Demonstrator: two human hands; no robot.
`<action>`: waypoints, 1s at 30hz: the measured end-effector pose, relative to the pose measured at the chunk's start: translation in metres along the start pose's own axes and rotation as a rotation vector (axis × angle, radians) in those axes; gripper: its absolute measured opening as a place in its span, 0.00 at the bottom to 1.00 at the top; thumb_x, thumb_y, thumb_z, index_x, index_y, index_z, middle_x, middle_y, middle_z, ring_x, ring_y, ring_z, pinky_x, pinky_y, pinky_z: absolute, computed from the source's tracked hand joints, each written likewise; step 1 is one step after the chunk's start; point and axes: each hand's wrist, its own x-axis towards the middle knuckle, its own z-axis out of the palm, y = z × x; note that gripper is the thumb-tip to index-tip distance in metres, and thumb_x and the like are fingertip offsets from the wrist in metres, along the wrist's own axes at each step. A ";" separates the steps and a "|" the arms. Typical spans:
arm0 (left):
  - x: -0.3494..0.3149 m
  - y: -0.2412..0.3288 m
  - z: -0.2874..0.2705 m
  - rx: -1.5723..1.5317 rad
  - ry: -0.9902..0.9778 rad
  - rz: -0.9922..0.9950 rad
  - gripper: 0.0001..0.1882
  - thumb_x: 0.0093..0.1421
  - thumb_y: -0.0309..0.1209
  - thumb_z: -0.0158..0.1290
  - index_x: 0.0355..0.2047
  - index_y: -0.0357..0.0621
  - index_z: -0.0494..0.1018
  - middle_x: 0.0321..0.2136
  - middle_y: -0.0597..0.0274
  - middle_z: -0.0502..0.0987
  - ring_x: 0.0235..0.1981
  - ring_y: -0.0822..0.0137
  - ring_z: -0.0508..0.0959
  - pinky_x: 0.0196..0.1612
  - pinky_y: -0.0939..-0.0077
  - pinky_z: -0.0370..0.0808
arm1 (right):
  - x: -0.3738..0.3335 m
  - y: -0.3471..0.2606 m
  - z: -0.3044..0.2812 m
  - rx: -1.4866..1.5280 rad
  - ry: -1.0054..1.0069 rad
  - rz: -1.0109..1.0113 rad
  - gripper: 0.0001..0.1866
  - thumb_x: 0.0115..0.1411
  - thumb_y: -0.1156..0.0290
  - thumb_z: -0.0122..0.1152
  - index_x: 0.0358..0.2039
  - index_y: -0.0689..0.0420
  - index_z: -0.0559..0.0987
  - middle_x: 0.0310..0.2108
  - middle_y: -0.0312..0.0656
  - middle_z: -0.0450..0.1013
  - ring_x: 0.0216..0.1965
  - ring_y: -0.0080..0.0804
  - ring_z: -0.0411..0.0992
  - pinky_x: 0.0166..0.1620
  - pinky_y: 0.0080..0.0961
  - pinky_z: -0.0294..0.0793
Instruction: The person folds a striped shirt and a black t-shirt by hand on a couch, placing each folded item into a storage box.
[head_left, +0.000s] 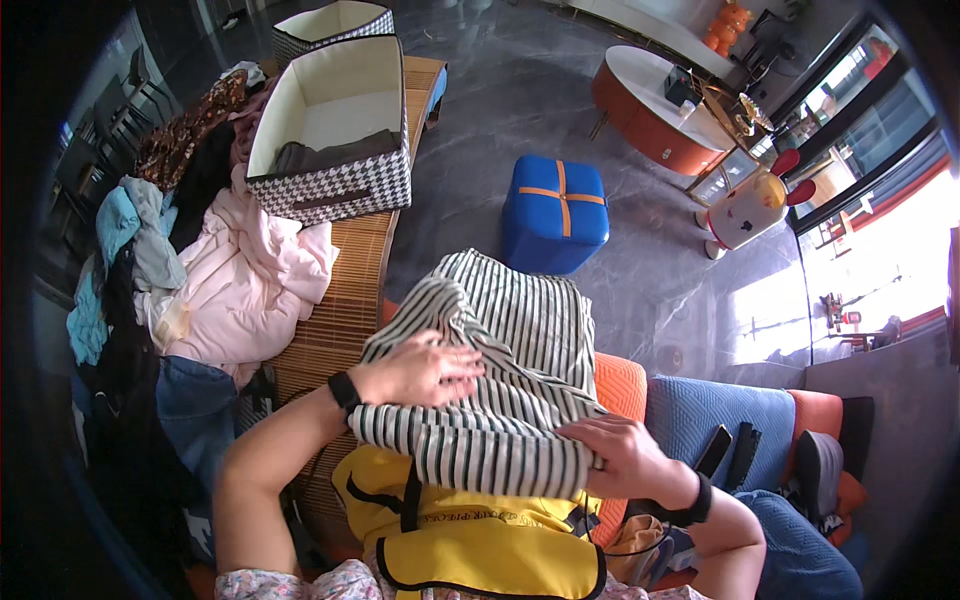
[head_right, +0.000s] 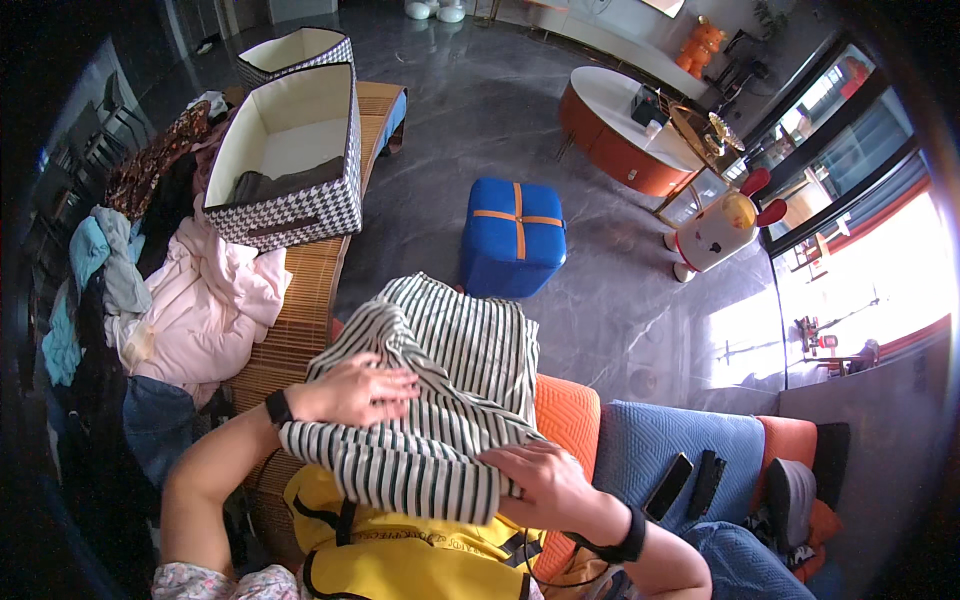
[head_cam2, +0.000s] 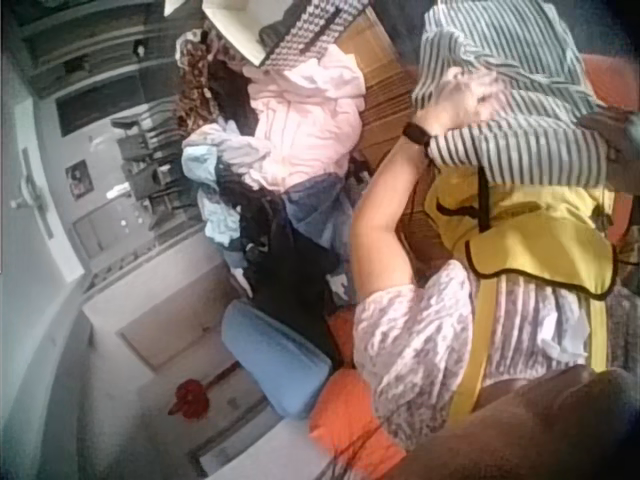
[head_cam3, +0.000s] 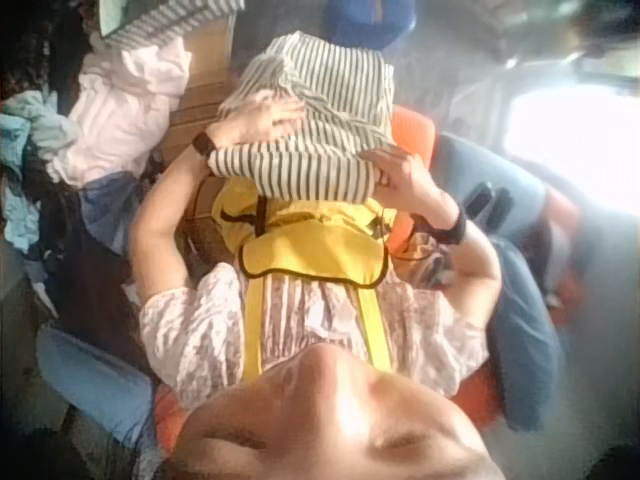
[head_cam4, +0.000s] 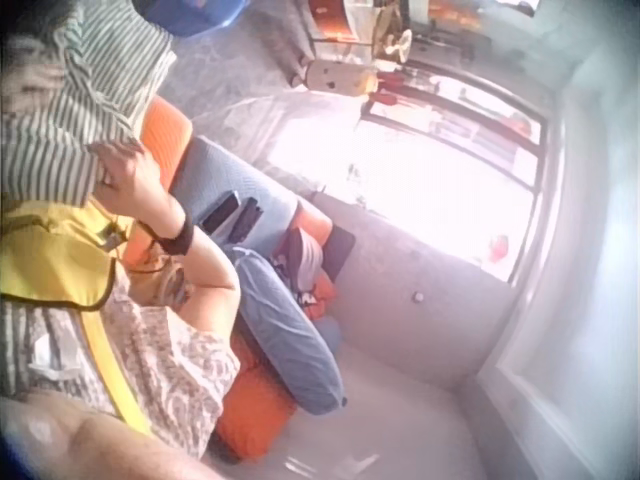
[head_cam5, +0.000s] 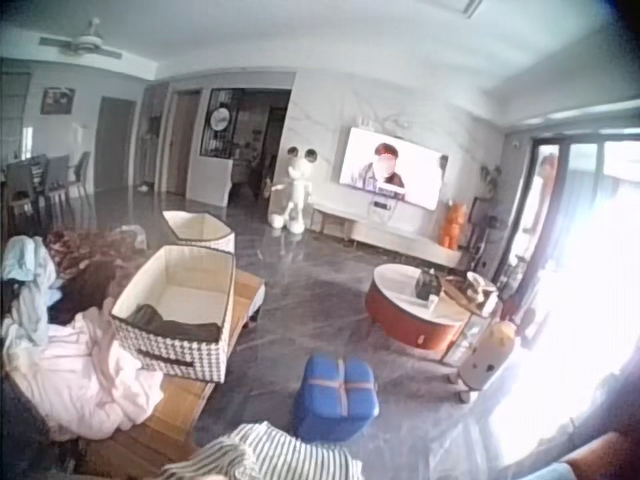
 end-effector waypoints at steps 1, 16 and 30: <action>-0.005 0.012 0.000 -0.056 -0.049 0.013 0.29 0.68 0.56 0.37 0.55 0.51 0.72 0.60 0.60 0.69 0.60 0.64 0.70 0.66 0.44 0.53 | -0.003 -0.007 -0.014 0.026 -0.022 -0.022 0.24 0.42 0.71 0.63 0.44 0.60 0.77 0.33 0.48 0.78 0.33 0.47 0.78 0.39 0.38 0.77; -0.095 0.027 0.030 -1.967 0.057 -0.511 0.59 0.49 0.79 0.26 0.65 0.43 0.59 0.56 0.59 0.71 0.58 0.64 0.69 0.58 0.67 0.69 | 0.000 0.109 -0.022 0.663 -0.021 0.622 0.19 0.56 0.75 0.65 0.49 0.64 0.77 0.36 0.38 0.80 0.39 0.21 0.75 0.47 0.21 0.75; -0.066 0.074 0.027 -0.909 0.721 -0.340 0.11 0.60 0.32 0.59 0.41 0.41 0.76 0.30 0.64 0.80 0.27 0.72 0.79 0.31 0.77 0.77 | -0.006 0.097 0.047 0.422 0.801 0.484 0.20 0.60 0.71 0.63 0.49 0.61 0.66 0.40 0.41 0.71 0.40 0.26 0.69 0.46 0.25 0.71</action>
